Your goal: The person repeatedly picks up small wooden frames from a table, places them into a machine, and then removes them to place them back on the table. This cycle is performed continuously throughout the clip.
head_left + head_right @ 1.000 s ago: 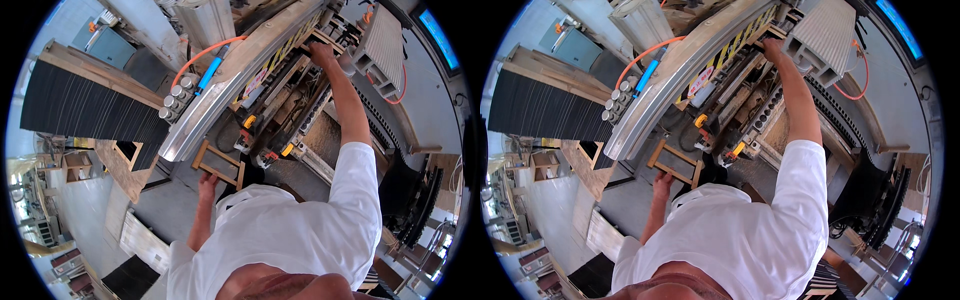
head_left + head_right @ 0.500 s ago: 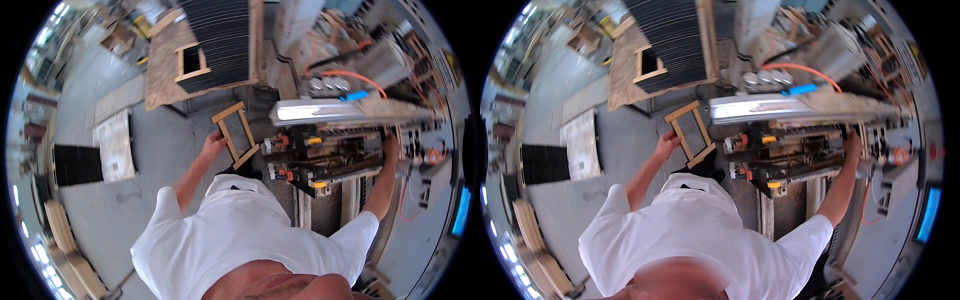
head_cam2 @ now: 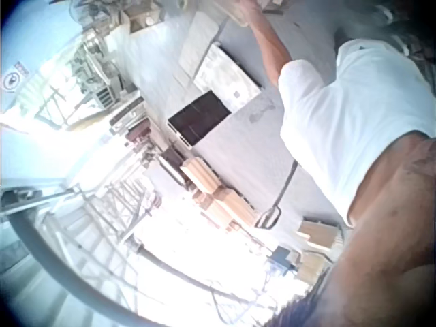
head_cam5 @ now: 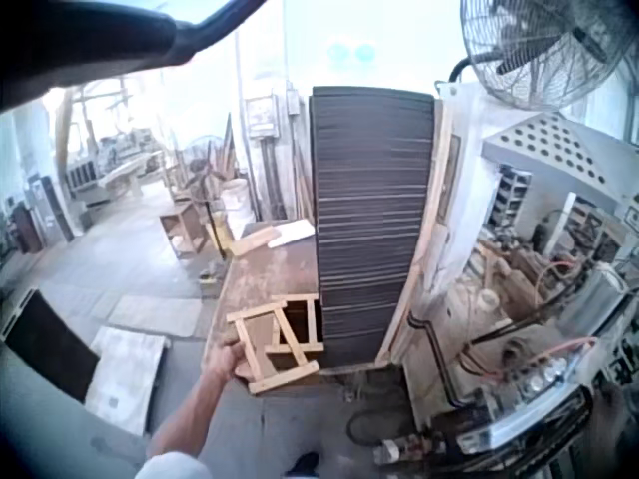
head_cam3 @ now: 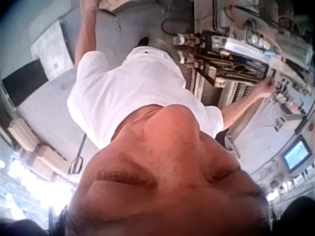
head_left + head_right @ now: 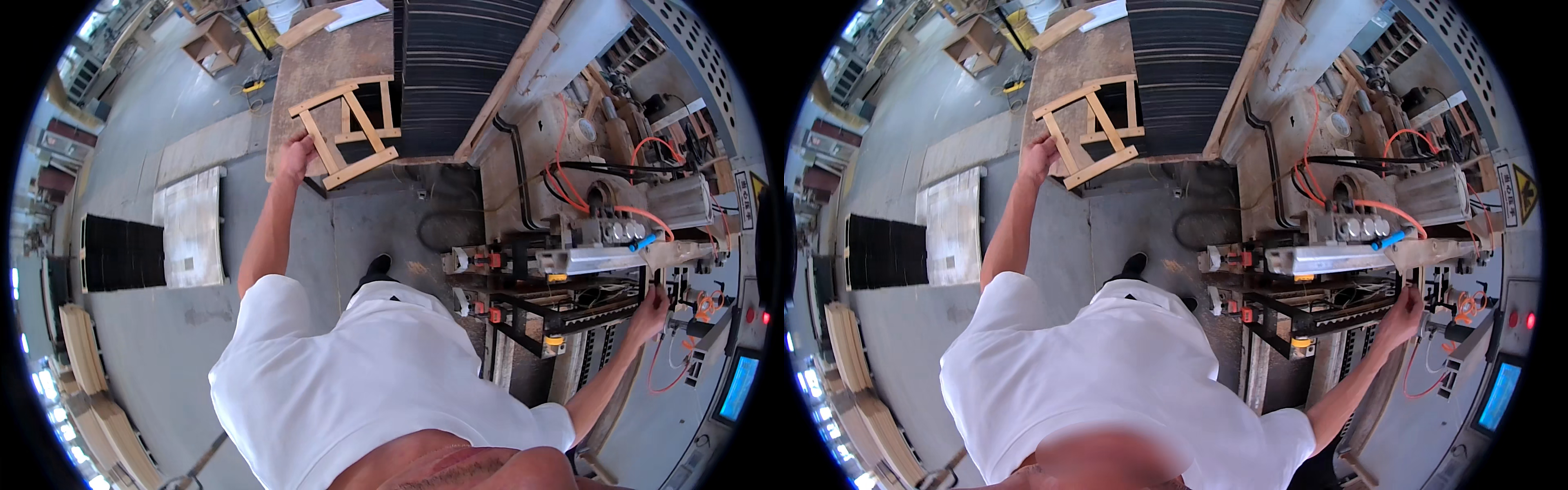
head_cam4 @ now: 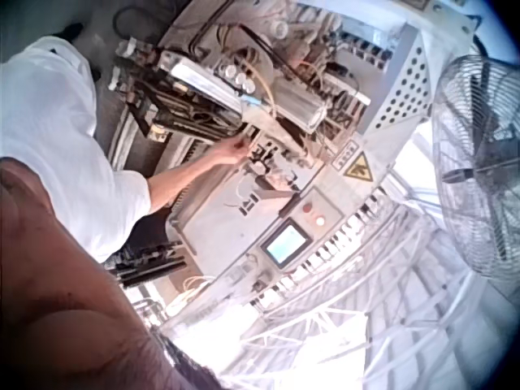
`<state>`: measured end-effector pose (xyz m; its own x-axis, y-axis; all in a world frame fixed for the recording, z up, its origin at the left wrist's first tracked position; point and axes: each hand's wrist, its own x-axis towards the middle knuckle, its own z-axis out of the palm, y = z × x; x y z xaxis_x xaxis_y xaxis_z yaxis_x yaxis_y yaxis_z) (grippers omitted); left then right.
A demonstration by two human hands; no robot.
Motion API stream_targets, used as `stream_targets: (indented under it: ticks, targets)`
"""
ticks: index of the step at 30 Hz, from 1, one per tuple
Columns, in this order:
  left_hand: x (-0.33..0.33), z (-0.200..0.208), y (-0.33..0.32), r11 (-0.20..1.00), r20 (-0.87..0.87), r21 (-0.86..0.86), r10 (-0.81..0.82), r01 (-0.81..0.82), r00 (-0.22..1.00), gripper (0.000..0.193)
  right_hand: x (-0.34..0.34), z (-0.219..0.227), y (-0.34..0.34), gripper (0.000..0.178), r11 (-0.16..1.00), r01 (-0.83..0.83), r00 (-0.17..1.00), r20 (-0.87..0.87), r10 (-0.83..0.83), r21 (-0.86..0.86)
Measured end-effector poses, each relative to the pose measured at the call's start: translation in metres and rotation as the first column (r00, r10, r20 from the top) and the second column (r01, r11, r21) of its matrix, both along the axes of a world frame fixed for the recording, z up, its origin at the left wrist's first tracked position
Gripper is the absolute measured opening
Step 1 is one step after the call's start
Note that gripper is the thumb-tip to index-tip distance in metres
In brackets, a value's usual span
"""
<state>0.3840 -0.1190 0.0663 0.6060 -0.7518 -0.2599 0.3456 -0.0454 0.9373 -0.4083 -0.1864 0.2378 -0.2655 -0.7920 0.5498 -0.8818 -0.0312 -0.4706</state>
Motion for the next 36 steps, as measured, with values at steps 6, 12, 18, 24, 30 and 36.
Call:
stream_targets:
  ticks: [6,12,18,24,30,36]
  targets:
    - [0.077,-0.036,-0.109,0.985,0.083,0.149,-0.106,0.093,0.991,0.035,0.152,-0.028,0.103,0.01,0.984,-0.104,0.966,0.249,0.066,0.142]
    - [0.063,-0.058,-0.167,0.886,0.56,0.453,-0.365,0.094,0.744,0.036,0.209,-0.102,0.152,0.012,0.88,-0.201,0.924,0.382,0.023,0.431]
    - [0.03,-0.042,-0.149,0.985,0.977,0.162,-0.151,-0.065,0.15,0.049,0.24,-0.124,0.172,0.013,0.827,-0.142,0.958,0.287,-0.023,0.544]
    - [-0.053,-0.04,-0.109,0.881,0.95,0.307,-0.306,0.36,-0.063,0.06,0.264,-0.128,0.176,0.015,0.818,-0.192,0.925,0.38,-0.034,0.542]
    - [-0.055,-0.063,-0.109,0.896,0.959,0.243,-0.28,0.371,0.049,0.046,0.258,-0.127,0.223,0.014,0.832,-0.086,0.931,0.343,-0.129,0.548]
    - [-0.049,-0.072,-0.116,0.892,0.974,0.224,-0.191,0.392,-0.123,0.045,0.219,-0.115,0.294,0.013,0.862,0.055,0.953,0.231,-0.196,0.505]
